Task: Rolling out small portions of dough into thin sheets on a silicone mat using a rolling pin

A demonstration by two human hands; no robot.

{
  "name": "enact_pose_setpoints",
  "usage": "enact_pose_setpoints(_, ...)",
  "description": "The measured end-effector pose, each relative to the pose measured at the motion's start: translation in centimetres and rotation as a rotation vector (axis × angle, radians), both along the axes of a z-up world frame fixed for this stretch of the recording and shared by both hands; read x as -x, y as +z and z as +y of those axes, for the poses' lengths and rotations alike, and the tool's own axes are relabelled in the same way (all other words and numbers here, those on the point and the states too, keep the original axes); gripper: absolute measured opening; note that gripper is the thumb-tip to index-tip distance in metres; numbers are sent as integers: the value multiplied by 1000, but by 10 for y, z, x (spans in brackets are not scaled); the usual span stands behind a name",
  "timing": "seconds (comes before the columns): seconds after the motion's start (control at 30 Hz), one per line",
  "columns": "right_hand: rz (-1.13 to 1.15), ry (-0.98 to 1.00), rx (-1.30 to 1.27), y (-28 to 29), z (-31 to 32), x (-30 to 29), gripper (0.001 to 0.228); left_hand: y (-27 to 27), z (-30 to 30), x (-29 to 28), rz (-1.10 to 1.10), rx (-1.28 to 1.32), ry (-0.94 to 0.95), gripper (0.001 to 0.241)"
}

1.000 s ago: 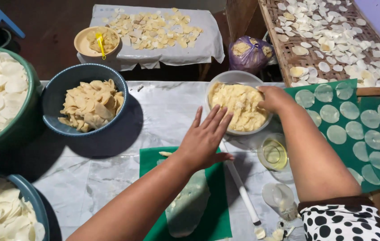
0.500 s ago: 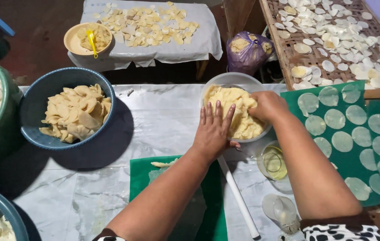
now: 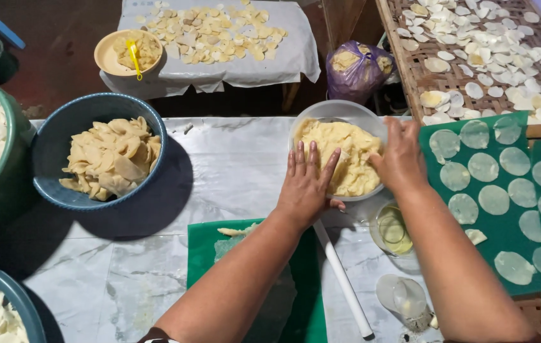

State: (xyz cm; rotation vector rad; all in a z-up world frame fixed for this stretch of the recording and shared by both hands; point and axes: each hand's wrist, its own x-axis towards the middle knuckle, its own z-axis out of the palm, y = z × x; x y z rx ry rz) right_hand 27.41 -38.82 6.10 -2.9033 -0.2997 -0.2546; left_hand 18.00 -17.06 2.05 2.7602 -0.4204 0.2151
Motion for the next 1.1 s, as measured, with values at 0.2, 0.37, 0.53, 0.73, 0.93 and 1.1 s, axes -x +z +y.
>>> enact_pose_setpoints(0.2, -159, -25, -77, -48, -33, -23, 29, 1, 0, 1, -23, 20, 8, 127)
enact_pose_setpoints(0.37, -5, -109, 26, -55, -19, -29, 23, -3, -1, 1, -5, 55, -1, 126)
enact_pose_setpoints(0.53, -7, -115, 115, -44, -2, -31, 26, 0, -2, 2, -15, 23, 18, 128)
enact_pose_setpoints(0.73, 107, -160, -10, -29, -1, -29, 23, -4, -1, 2, -18, 32, 15, 128)
enact_pose_setpoints(0.93, 152, -101, -133, -52, -41, -52, 27, -10, -2, 0, -37, 28, 22, 128)
enact_pose_setpoints(1.1, 96, -51, -70, -31, -15, -39, 31, -7, -2, 2, -51, 44, 17, 127)
